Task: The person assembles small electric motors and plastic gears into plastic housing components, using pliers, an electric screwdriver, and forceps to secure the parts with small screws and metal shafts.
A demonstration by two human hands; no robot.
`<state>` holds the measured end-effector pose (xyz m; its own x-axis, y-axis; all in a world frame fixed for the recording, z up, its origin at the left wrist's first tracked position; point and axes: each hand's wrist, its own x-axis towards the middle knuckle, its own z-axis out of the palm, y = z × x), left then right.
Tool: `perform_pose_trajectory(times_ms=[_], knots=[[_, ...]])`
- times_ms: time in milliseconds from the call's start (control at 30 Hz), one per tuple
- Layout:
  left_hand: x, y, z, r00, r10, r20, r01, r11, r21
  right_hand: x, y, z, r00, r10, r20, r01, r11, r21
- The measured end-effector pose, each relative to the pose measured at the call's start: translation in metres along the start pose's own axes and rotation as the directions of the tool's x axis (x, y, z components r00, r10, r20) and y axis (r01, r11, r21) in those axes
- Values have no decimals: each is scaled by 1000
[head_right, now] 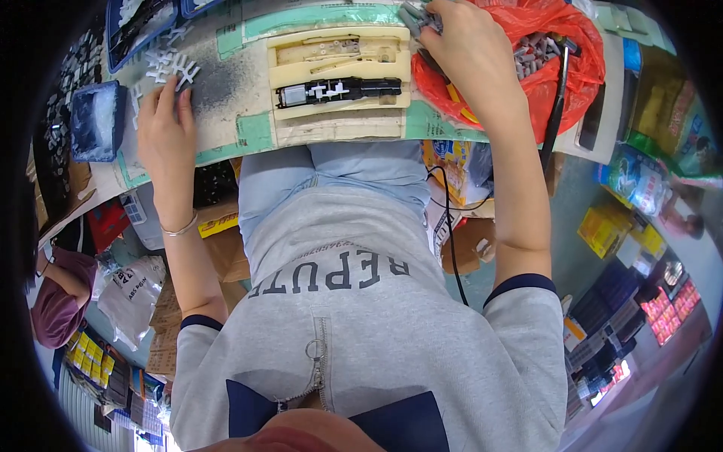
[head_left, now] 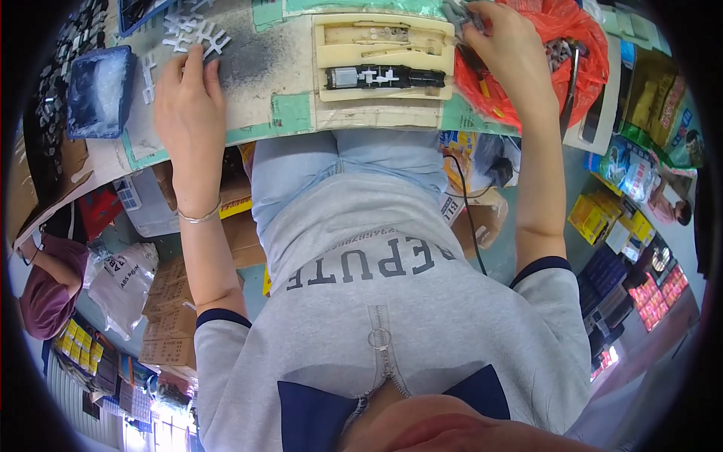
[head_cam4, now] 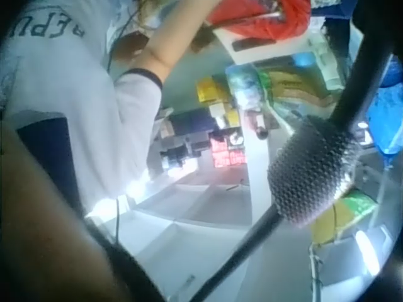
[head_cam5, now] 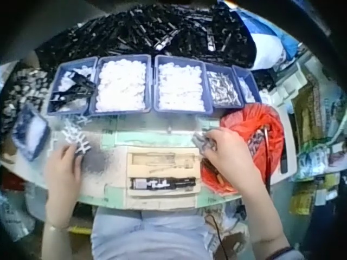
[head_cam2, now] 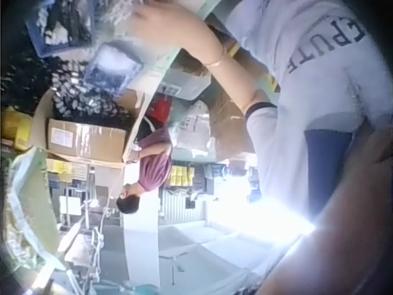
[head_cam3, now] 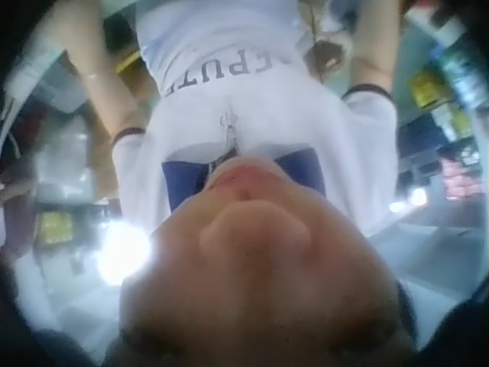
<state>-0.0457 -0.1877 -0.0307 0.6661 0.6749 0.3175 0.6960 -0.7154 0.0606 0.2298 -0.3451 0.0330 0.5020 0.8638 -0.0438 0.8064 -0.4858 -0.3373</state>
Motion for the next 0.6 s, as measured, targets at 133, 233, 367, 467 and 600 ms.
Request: perform_pose_trajectory(times_ms=[133, 233, 367, 467, 600], knots=[[-1, 0, 0, 999, -12, 40, 10, 999, 37, -1, 13, 16, 992, -85, -93, 86, 996, 11], [12, 7, -9, 997, -30, 67, 30, 1000, -5, -1, 20, 12, 998, 26, -61, -24, 999, 29], [16, 3, -7, 988, -26, 150, 17, 998, 66, 1, 35, 20, 999, -23, -45, 29, 990, 140], [20, -1, -8, 985, 78, 151, -91, 992, 83, -3, 37, 16, 996, -10, -84, 29, 972, 235], [21, 3, -7, 999, -35, 1, 35, 985, -169, -2, 60, 30, 965, -14, -261, 85, 961, 263]])
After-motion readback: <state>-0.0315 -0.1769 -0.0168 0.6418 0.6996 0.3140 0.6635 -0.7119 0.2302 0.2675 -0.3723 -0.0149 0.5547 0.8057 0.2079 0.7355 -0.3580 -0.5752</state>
